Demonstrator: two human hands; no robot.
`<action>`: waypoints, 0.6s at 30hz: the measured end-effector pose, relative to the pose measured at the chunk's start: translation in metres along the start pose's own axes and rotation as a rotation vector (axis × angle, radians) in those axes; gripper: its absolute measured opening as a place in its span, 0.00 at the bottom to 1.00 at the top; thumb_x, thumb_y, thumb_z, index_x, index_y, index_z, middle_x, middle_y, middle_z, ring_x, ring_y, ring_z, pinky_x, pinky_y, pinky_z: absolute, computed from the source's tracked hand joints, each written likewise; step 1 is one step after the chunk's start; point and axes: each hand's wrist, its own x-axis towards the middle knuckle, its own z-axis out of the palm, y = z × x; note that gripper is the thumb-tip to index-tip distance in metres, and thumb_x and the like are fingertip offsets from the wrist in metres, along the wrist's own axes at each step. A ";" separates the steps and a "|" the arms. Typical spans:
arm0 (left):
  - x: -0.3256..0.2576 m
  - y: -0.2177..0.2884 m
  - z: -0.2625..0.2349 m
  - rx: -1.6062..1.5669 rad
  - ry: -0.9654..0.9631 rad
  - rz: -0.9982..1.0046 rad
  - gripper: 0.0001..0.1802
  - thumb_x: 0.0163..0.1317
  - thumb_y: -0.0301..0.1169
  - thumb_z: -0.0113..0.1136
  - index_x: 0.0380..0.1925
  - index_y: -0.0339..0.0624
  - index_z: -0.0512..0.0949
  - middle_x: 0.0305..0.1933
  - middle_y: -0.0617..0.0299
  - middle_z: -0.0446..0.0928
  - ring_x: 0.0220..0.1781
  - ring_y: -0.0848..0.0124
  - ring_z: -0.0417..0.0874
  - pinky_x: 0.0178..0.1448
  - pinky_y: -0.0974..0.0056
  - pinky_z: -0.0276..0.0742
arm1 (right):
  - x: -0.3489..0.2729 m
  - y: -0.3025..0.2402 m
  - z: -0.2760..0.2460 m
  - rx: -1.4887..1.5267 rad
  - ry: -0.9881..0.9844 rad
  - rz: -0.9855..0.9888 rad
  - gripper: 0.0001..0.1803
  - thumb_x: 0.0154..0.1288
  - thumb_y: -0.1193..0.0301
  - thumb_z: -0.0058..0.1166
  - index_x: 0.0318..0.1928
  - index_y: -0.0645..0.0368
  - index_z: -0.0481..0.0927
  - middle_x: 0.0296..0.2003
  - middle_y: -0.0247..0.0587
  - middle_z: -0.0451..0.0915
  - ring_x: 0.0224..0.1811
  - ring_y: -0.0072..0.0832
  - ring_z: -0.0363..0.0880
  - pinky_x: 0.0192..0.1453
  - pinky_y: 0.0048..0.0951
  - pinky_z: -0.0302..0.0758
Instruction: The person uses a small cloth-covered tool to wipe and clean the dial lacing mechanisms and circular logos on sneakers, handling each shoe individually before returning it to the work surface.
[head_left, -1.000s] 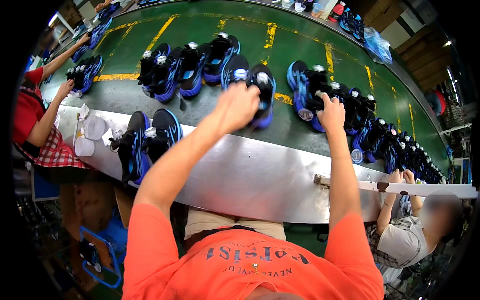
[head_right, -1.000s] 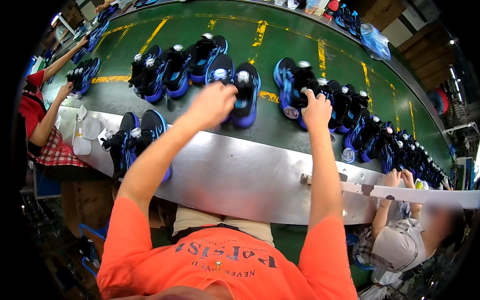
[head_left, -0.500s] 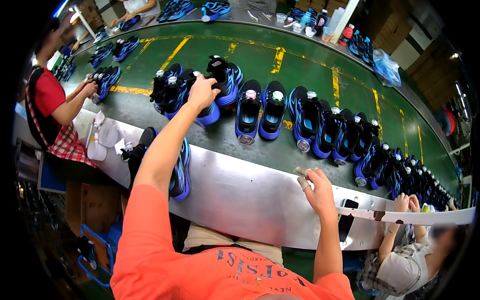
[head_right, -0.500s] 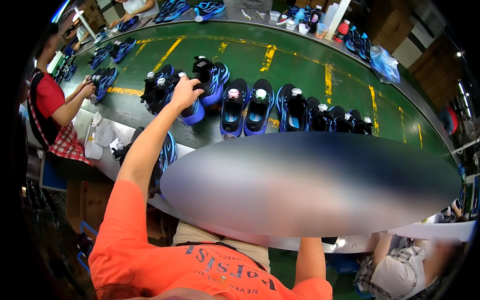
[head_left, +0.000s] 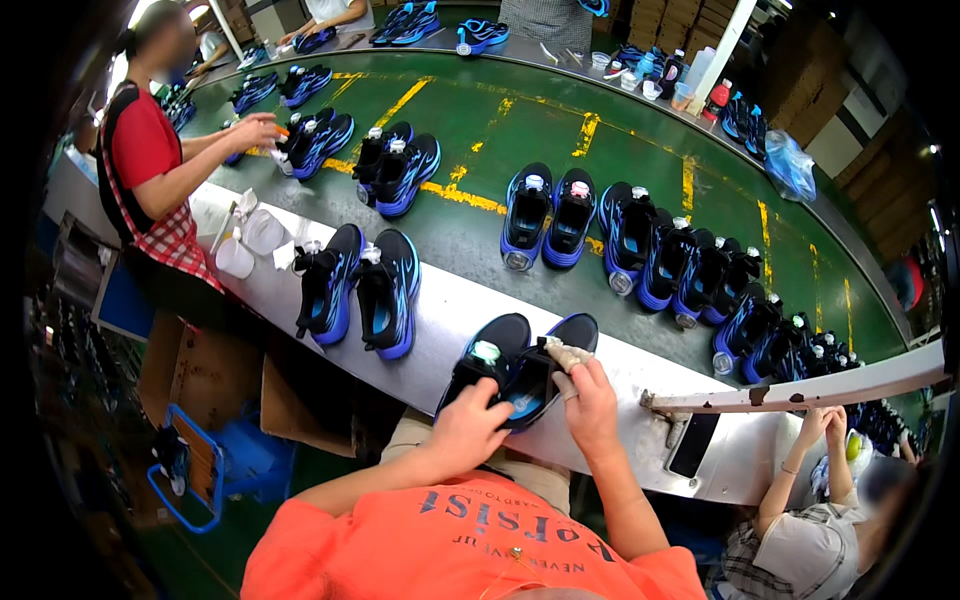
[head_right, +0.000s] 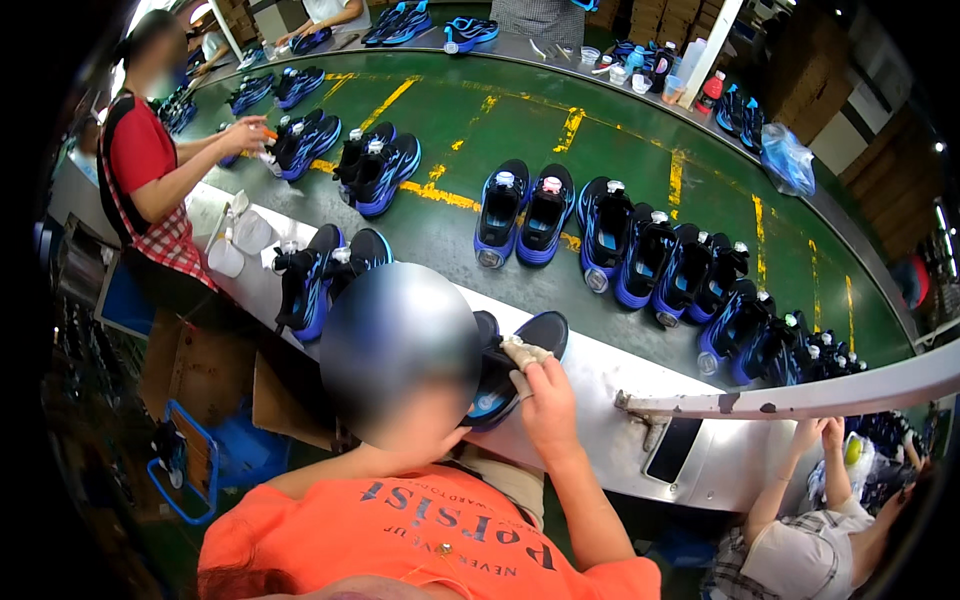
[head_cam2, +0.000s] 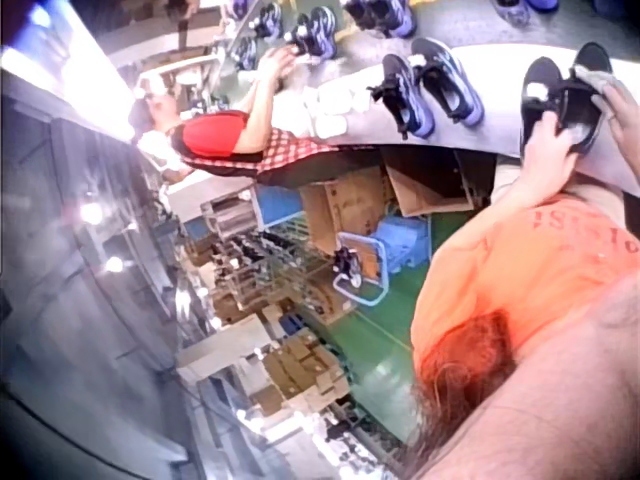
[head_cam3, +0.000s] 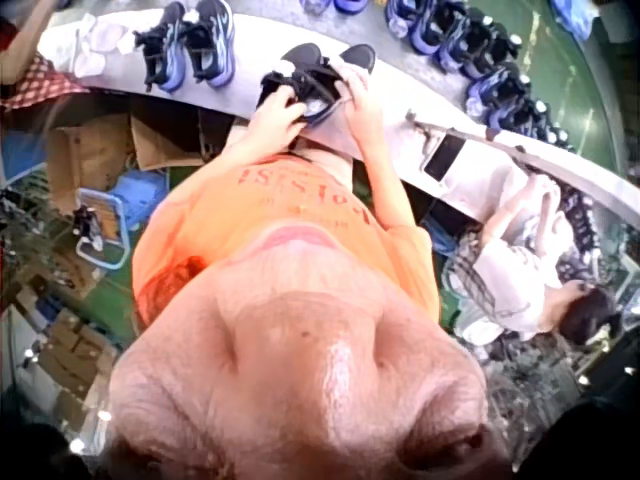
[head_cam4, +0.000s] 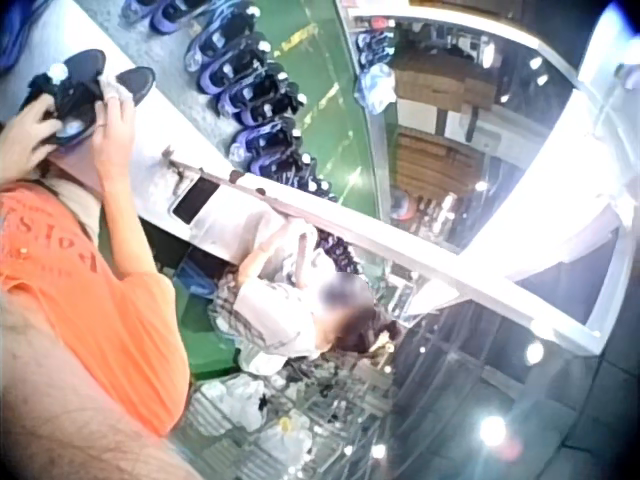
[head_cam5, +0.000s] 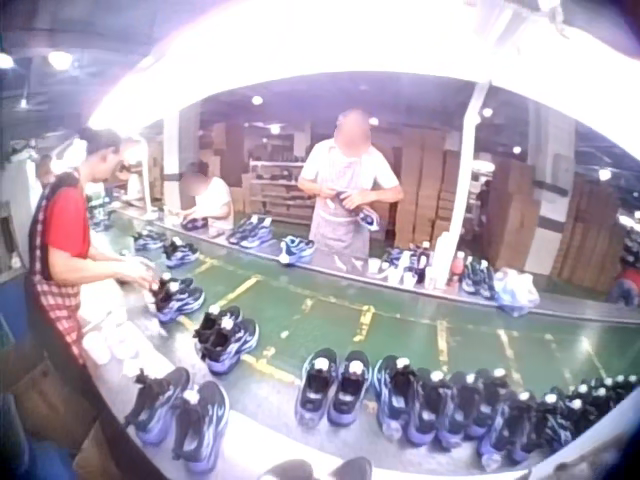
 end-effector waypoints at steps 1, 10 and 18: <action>-0.009 -0.017 0.011 -0.048 0.032 0.046 0.16 0.51 0.30 0.66 0.41 0.41 0.79 0.48 0.51 0.70 0.42 0.54 0.77 0.45 0.56 0.77 | -0.001 -0.004 -0.005 0.044 -0.019 0.058 0.31 0.52 0.75 0.67 0.59 0.58 0.74 0.52 0.48 0.75 0.59 0.42 0.72 0.58 0.34 0.74; -0.008 0.006 -0.007 -0.124 0.429 0.007 0.13 0.55 0.19 0.58 0.43 0.36 0.78 0.47 0.51 0.75 0.46 0.51 0.76 0.51 0.57 0.74 | 0.028 0.008 0.015 -0.172 -0.171 -0.009 0.29 0.48 0.75 0.67 0.55 0.56 0.76 0.47 0.46 0.76 0.50 0.47 0.73 0.55 0.38 0.71; -0.010 0.044 0.007 -0.227 0.034 -0.164 0.23 0.58 0.24 0.56 0.56 0.32 0.71 0.53 0.43 0.73 0.55 0.48 0.74 0.58 0.54 0.72 | -0.018 -0.011 0.000 -0.162 0.082 0.032 0.21 0.52 0.81 0.62 0.49 0.57 0.80 0.36 0.46 0.76 0.39 0.44 0.77 0.42 0.34 0.75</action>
